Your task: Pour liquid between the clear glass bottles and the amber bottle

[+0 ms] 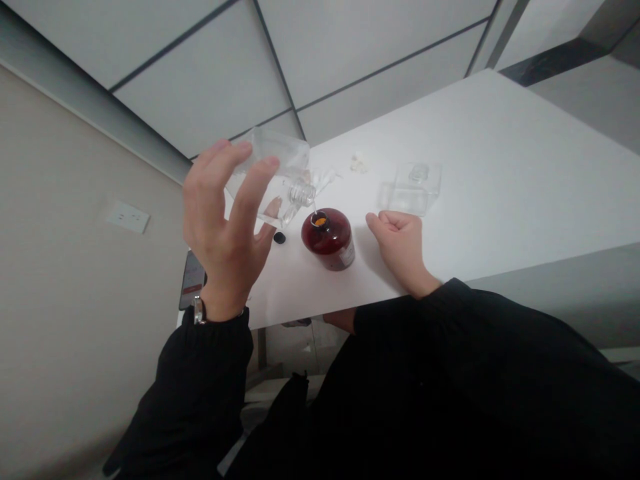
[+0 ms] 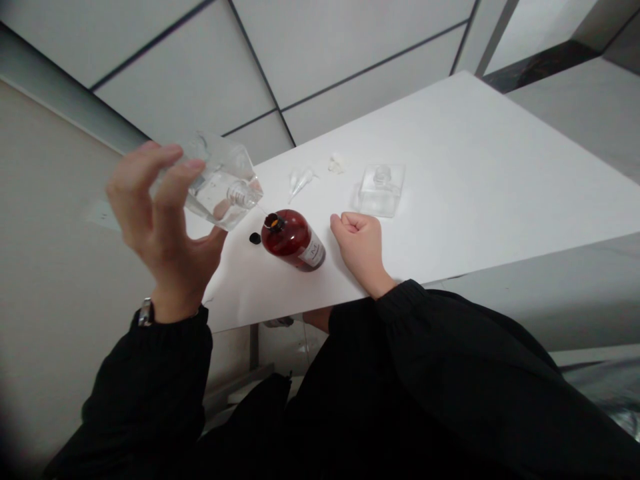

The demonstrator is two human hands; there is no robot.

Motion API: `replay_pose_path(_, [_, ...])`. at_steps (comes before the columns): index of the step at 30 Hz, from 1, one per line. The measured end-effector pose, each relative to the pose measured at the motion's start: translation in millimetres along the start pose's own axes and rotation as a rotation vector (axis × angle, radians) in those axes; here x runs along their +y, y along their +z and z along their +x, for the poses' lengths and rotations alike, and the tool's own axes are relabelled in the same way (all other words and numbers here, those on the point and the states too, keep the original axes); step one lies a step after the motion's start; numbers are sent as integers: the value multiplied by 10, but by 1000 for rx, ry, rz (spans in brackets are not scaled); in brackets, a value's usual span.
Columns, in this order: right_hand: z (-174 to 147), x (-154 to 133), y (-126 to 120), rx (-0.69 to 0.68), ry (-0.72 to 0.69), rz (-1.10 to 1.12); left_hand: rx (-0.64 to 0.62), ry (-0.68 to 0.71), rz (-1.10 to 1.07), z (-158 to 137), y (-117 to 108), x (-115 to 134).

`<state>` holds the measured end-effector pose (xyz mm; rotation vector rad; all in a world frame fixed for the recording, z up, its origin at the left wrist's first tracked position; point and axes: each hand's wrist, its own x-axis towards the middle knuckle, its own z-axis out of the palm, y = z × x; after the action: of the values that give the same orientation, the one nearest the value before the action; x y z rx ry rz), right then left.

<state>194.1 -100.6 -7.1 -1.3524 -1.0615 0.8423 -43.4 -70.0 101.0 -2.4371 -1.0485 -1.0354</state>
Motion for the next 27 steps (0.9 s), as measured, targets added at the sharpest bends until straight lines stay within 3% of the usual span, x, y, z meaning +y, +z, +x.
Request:
replay_pose_path(14, [-2,0,4,2,0,2,5,59,55,-11,-11,8])
replay_pose_path(21, [0,3,5,1,-2,5,-11,-10,-1,-16,-2,19])
replay_pose_path(27, [0,13,6,-5,3,9,11,13,18,-11,14,-14])
